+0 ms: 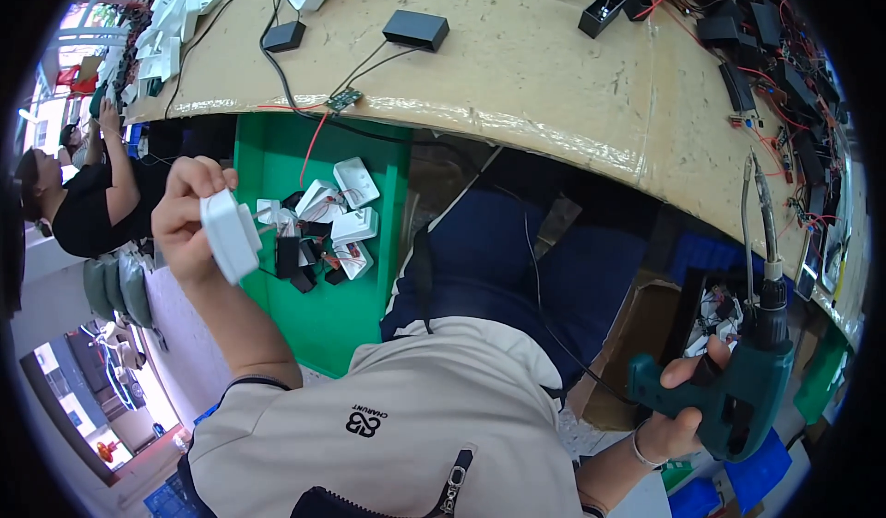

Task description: Assemble wires into plastic housings using a handheld soldering gun.

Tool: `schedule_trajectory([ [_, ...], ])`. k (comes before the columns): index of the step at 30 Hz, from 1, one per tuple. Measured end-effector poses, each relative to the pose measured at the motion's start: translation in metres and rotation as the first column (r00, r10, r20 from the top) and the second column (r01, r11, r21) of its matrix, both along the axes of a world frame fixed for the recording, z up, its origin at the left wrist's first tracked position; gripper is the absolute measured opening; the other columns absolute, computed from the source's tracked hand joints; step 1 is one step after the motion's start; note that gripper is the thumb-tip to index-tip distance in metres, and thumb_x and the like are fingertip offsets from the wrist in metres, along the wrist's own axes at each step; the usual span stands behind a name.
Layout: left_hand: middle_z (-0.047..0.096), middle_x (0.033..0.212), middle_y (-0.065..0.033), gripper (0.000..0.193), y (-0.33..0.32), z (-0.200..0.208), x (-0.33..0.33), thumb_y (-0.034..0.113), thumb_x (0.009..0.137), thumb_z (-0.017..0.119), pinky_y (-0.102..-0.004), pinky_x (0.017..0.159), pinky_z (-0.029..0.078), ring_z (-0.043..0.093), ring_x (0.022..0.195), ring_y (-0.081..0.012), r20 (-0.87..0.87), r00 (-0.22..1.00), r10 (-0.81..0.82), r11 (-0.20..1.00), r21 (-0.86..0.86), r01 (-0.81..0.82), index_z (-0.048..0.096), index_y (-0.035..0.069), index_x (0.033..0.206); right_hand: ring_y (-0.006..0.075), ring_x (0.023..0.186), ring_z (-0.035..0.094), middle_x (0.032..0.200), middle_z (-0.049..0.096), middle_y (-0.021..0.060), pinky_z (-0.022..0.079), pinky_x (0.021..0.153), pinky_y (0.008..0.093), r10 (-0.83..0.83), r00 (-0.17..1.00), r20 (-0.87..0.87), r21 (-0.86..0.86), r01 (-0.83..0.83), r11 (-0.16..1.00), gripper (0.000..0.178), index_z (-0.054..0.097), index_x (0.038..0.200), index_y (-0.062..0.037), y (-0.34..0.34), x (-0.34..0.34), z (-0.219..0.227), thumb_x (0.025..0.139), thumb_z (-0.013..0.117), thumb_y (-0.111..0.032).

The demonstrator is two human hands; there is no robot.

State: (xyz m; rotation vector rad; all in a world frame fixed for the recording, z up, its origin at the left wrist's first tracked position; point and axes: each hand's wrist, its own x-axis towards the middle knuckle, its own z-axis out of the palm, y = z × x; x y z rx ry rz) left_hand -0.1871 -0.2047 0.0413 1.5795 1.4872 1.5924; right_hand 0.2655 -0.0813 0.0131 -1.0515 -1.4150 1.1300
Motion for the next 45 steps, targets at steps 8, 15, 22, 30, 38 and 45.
schedule_trajectory([
  [8, 0.053, 0.1, -0.0097, 0.017, -0.003, -0.049, -0.06, 0.0, 0.067, 0.063, -0.0255, 0.077, 0.039, 0.05, 0.093, -0.0168, -0.512, 0.834, 0.207, 0.781, -0.426, -0.456, 0.061, -0.003, 0.084, 0.0095, 0.065, 0.049, 0.098, 0.054, 0.0138, 0.039, 0.055, 0.0186, 0.039, 0.999, -0.001, 0.087, -0.038, 0.995, 0.068, 0.04, 0.116, 0.0092, 0.007, -0.008, 0.001, 0.075, 0.063, -0.04],
  [15, 0.058, 0.087, -0.0092, 0.016, 0.11, 0.028, -0.008, 0.001, 0.078, 0.052, -0.023, 0.069, 0.041, 0.054, 0.078, -0.0151, -0.334, 0.919, 0.208, 0.959, -0.116, -0.259, 0.059, -0.004, 0.093, 0.011, 0.065, 0.052, 0.12, 0.045, 0.0209, 0.044, 0.056, 0.019, 0.068, 0.995, -0.069, 0.123, -0.059, 0.991, 0.073, 0.033, 0.122, 0.0057, 0.014, -0.007, -0.001, 0.073, 0.065, -0.038],
  [22, 0.059, 0.086, -0.0121, 0.023, 0.287, 0.026, -0.041, 0.021, 0.082, 0.049, -0.0377, 0.07, 0.045, 0.057, 0.08, -0.0287, -0.968, 0.197, 0.157, 0.863, 0.037, -0.503, 0.061, 0.006, 0.093, 0.0119, 0.06, 0.054, 0.118, 0.047, 0.0215, 0.044, 0.051, 0.0176, 0.023, 0.996, -0.085, 0.091, -0.015, 0.996, 0.074, 0.034, 0.121, 0.0065, 0.021, -0.015, -0.004, 0.071, 0.068, -0.036],
  [30, 0.062, 0.084, -0.0166, 0.068, 0.358, -0.005, -0.101, 0.052, 0.048, 0.074, -0.0334, 0.068, 0.048, 0.06, 0.077, -0.025, -0.874, 0.486, -0.002, 0.616, -0.384, -0.688, 0.062, -0.004, 0.085, 0.011, 0.059, 0.053, 0.115, 0.048, 0.0211, 0.044, 0.051, 0.0181, -0.047, 0.996, -0.081, 0.032, 0.049, 0.998, 0.075, 0.035, 0.119, 0.0077, 0.035, -0.014, -0.011, 0.071, 0.067, -0.04],
  [38, 0.051, 0.085, -0.0116, 0.007, 0.263, 0.11, 0.033, 0.003, 0.062, 0.057, -0.0343, 0.066, 0.033, 0.048, 0.074, -0.0265, 0.099, 0.952, 0.289, 0.928, -0.272, -0.254, 0.056, 0.001, 0.068, 0.0119, 0.06, 0.054, 0.114, 0.048, 0.0223, 0.044, 0.051, 0.0183, -0.036, 0.996, -0.088, 0.037, 0.039, 0.999, 0.072, 0.036, 0.118, 0.0078, 0.042, -0.006, -0.014, 0.072, 0.067, -0.038],
  [45, 0.037, 0.128, -0.0188, 0.062, 0.19, 0.028, 0.114, 0.015, 0.078, 0.053, -0.0346, 0.093, 0.034, 0.043, 0.113, -0.0271, -0.219, 0.763, -0.608, 0.755, -0.455, 0.472, 0.024, -0.004, 0.13, 0.0121, 0.061, 0.054, 0.114, 0.048, 0.0241, 0.044, 0.051, 0.0193, -0.03, 0.988, -0.149, 0.053, 0.039, 0.998, 0.071, 0.033, 0.12, 0.0062, 0.039, -0.01, -0.013, 0.074, 0.065, -0.037],
])
